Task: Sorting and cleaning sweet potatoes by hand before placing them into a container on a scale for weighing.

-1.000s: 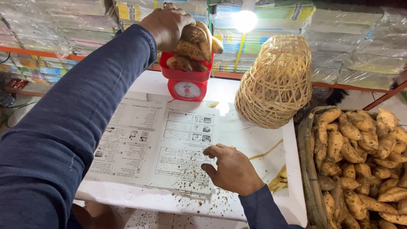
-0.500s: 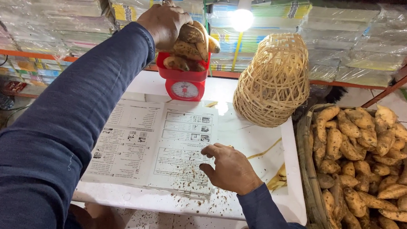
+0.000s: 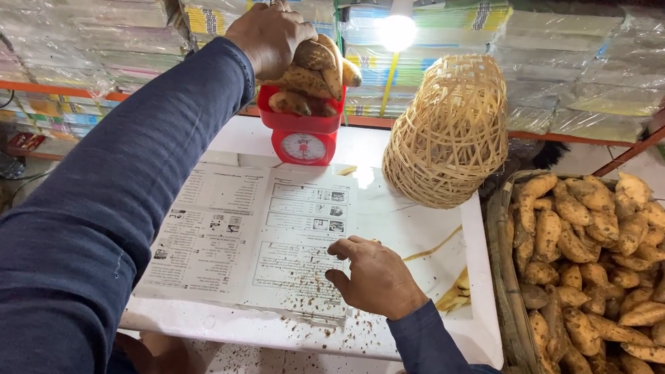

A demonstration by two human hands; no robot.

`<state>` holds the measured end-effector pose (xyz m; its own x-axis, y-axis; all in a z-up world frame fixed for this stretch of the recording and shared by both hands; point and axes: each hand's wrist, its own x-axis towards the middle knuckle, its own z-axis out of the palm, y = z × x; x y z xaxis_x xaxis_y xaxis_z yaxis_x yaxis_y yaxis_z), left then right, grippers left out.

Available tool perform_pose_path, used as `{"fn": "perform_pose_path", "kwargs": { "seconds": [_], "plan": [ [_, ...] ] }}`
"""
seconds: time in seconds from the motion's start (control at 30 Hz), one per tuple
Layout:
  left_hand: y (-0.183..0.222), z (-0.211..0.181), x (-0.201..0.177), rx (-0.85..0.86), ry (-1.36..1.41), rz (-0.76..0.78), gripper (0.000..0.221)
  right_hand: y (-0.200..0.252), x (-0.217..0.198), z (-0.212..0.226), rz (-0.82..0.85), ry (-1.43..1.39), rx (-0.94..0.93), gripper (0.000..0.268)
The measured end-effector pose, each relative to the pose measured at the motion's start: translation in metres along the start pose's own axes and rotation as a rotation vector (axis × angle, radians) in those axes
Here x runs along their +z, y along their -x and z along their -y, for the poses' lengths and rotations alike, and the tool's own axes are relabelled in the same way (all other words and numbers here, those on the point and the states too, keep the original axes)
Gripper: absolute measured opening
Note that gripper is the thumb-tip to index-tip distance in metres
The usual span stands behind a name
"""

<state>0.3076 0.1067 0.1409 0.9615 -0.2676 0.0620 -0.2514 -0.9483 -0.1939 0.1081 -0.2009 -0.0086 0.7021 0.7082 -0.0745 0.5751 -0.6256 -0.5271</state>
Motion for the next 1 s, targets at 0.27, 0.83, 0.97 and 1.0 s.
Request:
{"fn": "perform_pose_path", "kwargs": {
  "seconds": [0.27,0.83,0.97,1.0],
  "plan": [
    [-0.007,0.012,0.010,0.022,-0.188,-0.017,0.054,-0.001,-0.002,0.003,0.025,0.001,0.020,0.038],
    [0.004,0.001,-0.003,-0.036,-0.074,0.061,0.059,0.000,-0.003,0.005,0.051,0.004,0.043,0.040],
    [0.006,0.000,-0.007,-0.036,-0.053,0.066,0.059,0.000,-0.001,0.003,0.032,-0.002,0.027,0.040],
    [0.006,-0.001,-0.007,-0.042,-0.060,0.073,0.060,0.000,-0.001,0.003,0.032,-0.002,0.031,0.040]
  ]
}}
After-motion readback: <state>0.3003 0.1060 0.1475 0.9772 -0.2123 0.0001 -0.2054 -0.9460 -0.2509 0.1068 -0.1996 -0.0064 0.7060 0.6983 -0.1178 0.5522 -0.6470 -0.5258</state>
